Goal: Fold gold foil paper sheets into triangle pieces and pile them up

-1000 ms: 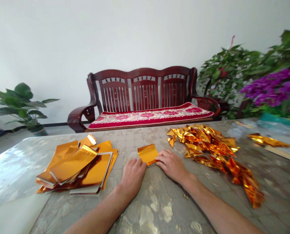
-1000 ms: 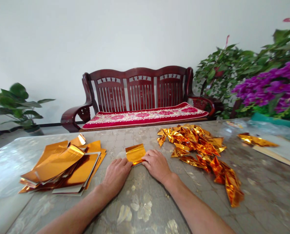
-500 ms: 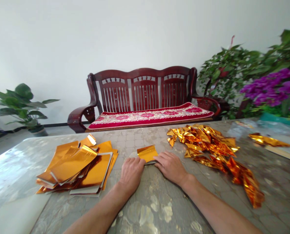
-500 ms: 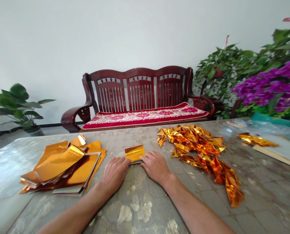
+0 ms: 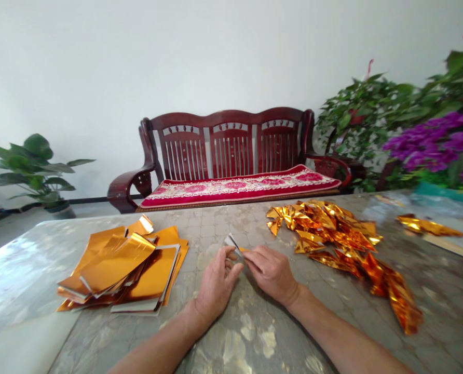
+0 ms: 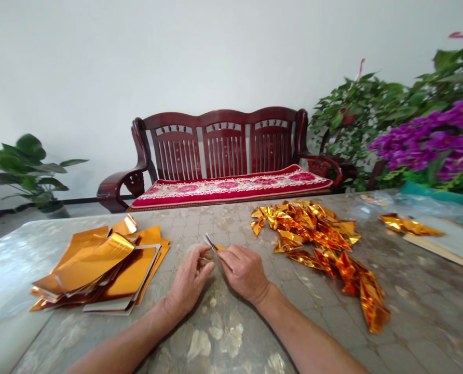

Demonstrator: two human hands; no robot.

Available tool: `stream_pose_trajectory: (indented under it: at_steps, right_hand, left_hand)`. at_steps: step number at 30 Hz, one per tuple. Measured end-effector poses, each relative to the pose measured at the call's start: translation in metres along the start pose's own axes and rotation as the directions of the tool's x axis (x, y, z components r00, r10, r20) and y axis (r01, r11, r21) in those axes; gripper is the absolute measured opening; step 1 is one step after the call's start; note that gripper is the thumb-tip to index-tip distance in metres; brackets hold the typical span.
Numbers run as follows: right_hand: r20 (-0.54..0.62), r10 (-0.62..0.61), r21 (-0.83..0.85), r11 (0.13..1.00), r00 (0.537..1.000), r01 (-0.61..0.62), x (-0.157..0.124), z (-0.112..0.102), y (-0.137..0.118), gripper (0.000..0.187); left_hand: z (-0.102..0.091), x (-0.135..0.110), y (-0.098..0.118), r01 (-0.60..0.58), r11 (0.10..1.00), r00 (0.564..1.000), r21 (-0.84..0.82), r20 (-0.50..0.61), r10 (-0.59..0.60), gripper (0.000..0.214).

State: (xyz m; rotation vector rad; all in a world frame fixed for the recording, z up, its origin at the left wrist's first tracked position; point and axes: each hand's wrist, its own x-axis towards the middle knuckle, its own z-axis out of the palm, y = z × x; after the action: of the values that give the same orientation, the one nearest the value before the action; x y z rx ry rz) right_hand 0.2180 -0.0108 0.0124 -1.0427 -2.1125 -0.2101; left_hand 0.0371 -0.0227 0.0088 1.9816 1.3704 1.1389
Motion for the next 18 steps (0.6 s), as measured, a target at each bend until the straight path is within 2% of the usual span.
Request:
stream_pose_trajectory:
  at_steps: [4, 9, 12, 15, 18]
  right_hand:
    - [0.077, -0.114, -0.080, 0.989, 0.990, 0.120, 0.002, -0.001, -0.011, 0.025]
    - [0.154, -0.169, 0.003, 0.985, 0.973, 0.171, 0.005, -0.003, -0.010, 0.028]
    - [0.094, -0.137, 0.100, 0.987, 0.986, 0.128, 0.003, -0.002, -0.007, 0.023]
    - [-0.036, -0.014, 0.205, 0.979, 0.999, 0.021, 0.000, 0.002, -0.005, 0.016]
    - [-0.081, 0.141, 0.269, 0.956, 0.987, -0.114, -0.002, 0.004, -0.005, 0.027]
  left_hand:
    - [0.004, 0.005, 0.002, 0.116, 0.985, 0.993, -0.128, -0.019, -0.120, 0.025]
    - [0.006, 0.011, -0.012, 0.143, 0.984, 0.984, -0.103, -0.087, -0.152, 0.026]
    - [-0.002, 0.015, -0.017, 0.031, 0.999, 0.985, 0.025, -0.170, -0.027, 0.024]
    - [-0.016, 0.016, -0.016, -0.106, 0.972, 0.956, 0.208, -0.246, 0.157, 0.019]
    - [-0.027, 0.012, -0.010, -0.240, 0.881, 0.939, 0.407, -0.132, 0.316, 0.025]
